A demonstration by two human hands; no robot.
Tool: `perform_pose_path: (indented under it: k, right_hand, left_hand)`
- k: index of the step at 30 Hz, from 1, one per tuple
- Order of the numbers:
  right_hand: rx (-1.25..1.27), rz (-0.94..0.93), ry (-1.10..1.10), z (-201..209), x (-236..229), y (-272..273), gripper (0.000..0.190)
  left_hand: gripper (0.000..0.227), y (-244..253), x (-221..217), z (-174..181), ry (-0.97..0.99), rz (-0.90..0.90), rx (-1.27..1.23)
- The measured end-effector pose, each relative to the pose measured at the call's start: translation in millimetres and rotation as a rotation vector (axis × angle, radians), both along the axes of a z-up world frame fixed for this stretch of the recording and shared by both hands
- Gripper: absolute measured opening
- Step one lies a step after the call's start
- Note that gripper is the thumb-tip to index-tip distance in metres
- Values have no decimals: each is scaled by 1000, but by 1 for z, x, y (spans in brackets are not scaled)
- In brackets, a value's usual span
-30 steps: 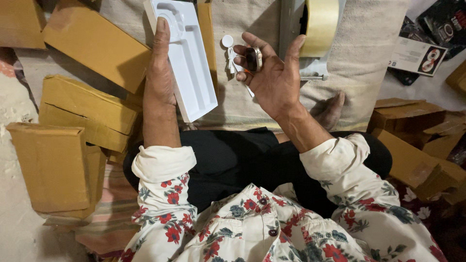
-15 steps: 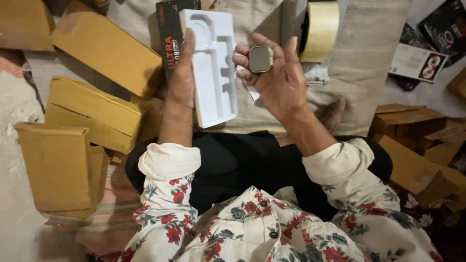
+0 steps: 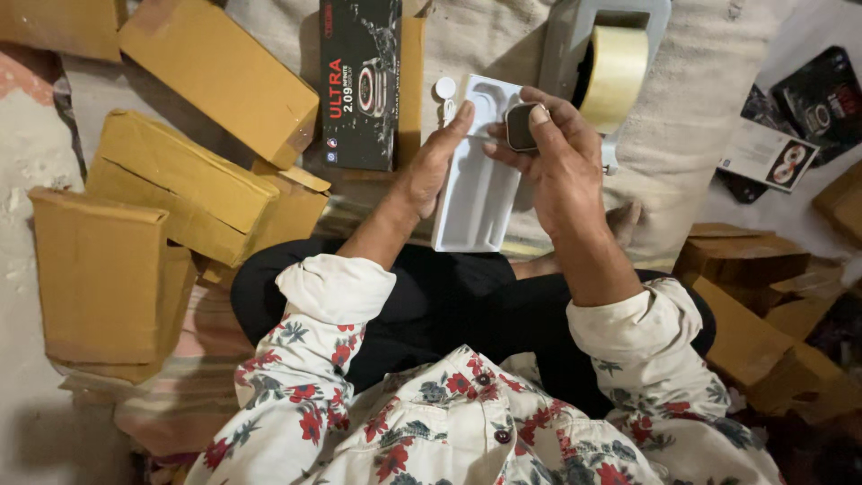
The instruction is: The person sits on the floor and packs smartwatches into small cardboard boxes. They open the product boxes, remove the smartwatch and accessories, place them into shipping boxes, and seal the boxes with tape.
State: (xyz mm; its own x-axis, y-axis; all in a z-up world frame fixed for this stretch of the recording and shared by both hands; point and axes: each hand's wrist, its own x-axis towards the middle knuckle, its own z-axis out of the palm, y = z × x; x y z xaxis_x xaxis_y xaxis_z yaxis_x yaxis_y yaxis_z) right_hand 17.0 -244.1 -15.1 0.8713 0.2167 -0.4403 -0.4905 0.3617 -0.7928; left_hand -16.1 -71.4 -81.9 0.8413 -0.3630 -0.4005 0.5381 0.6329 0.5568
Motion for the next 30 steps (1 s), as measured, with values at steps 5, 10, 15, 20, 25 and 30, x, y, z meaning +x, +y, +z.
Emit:
perform_pose_path:
  k: [5, 10, 15, 20, 25, 30]
  right_hand:
    - [-211, 16, -138, -2, 1, 1, 40]
    - [-336, 50, -328, 0, -5, 12, 41]
    - [-524, 126, -449, 6, -2, 20, 41]
    - [-839, 159, -579, 14, 0, 14, 35]
    - [-1030, 181, -767, 15, -10, 16, 40]
    - [-1182, 153, -929, 11, -13, 23, 54]
  left_hand:
    - [71, -7, -4, -3, -82, -10, 194]
    - [71, -14, -7, -11, -134, 41, 344]
    - [68, -14, -8, -24, -113, 58, 458]
    - [67, -13, -5, -28, -216, 25, 448]
    - [62, -10, -6, -30, -284, 62, 453]
    - [56, -11, -3, -34, -224, 104, 382]
